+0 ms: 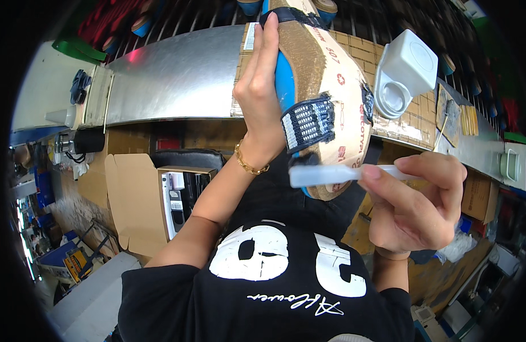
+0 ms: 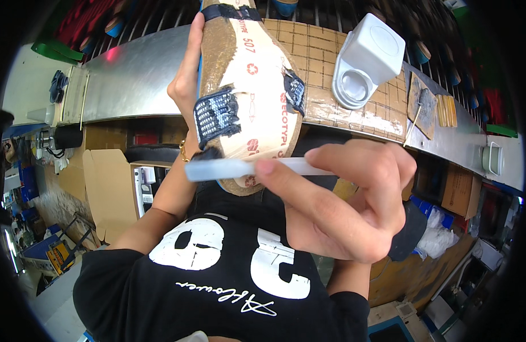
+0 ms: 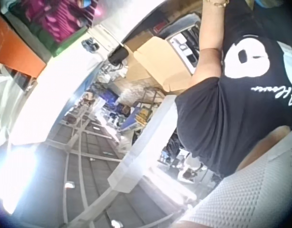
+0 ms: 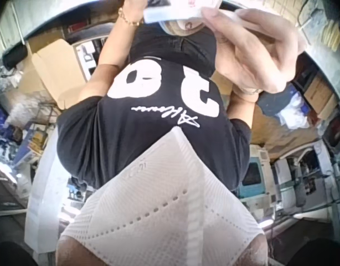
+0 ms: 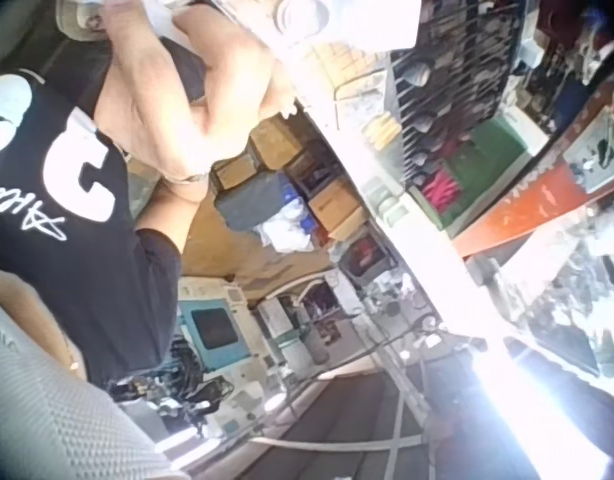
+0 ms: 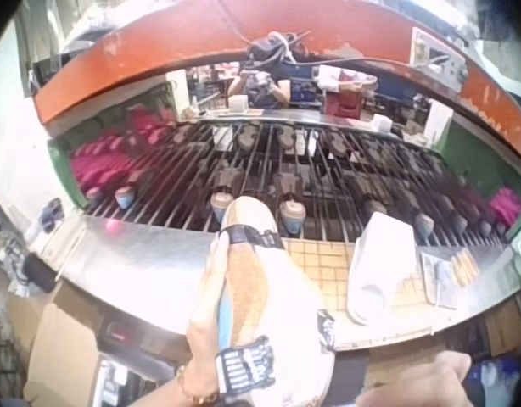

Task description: The person repeatedly paints the black straps of a blue and cork sandal with a small brush, dipping the brush into a white container between applications. The sandal is rotated and repositioned to cover different areas of the straps.

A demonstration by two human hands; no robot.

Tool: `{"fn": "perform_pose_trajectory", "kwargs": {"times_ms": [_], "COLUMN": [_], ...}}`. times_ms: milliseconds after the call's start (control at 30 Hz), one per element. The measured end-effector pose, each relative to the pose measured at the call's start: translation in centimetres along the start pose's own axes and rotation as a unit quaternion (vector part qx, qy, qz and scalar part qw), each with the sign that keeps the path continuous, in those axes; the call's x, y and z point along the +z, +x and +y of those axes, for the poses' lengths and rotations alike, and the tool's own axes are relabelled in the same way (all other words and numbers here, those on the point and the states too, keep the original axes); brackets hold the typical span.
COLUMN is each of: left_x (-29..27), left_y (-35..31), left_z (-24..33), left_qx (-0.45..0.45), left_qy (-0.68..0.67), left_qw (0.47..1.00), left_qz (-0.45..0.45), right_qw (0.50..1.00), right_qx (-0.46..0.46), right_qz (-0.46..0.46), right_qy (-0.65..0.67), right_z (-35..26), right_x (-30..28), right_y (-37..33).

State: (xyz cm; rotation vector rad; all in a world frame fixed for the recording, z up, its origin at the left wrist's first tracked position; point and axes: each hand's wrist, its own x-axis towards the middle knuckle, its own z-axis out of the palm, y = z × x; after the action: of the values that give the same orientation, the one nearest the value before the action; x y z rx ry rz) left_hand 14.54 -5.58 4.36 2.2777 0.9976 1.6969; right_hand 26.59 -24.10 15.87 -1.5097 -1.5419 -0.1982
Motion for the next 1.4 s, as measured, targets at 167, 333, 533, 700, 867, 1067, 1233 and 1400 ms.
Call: {"fn": "perform_pose_trajectory", "kwargs": {"times_ms": [167, 333, 533, 700, 867, 1067, 1233, 1400], "left_x": [-0.4, -0.4, -0.4, -0.2, 1.4, 0.3, 1.4, -0.2], "left_y": [0.4, -0.1, -0.8, -0.5, -1.4, -1.6, -2.4, -0.9], "left_z": [0.7, 0.3, 0.1, -0.4, -1.5, -1.3, -1.7, 0.2], "left_qx": [-0.078, -0.144, -0.260, -0.330, -0.295, -0.318, -0.359, -0.380], "left_qy": [-0.145, -0.201, -0.368, -0.455, -0.435, -0.537, -0.605, -0.647], "left_qw": [0.984, 0.965, 0.888, 0.819, 0.841, 0.767, 0.689, 0.631], "left_qz": [-0.062, -0.089, -0.086, -0.114, -0.127, -0.150, -0.174, -0.195], "right_qw": [0.999, 0.996, 0.989, 0.986, 0.985, 0.975, 0.977, 0.966], "right_qx": [0.021, 0.037, -0.025, -0.019, 0.011, 0.096, 0.049, 0.053], "right_qz": [0.029, -0.005, -0.055, -0.096, -0.052, -0.053, -0.040, -0.098], "right_qy": [0.009, 0.085, 0.137, 0.133, 0.162, 0.194, 0.206, 0.234], "right_z": [1.6, 0.6, 1.2, 1.5, 2.9, 3.5, 4.4, 5.6], "right_x": [0.7, 0.8, 0.2, 0.4, 1.2, 1.1, 0.7, -0.1], "right_y": [0.4, 0.4, 0.1, 0.6, 0.6, 0.6, 0.7, 0.0]}}
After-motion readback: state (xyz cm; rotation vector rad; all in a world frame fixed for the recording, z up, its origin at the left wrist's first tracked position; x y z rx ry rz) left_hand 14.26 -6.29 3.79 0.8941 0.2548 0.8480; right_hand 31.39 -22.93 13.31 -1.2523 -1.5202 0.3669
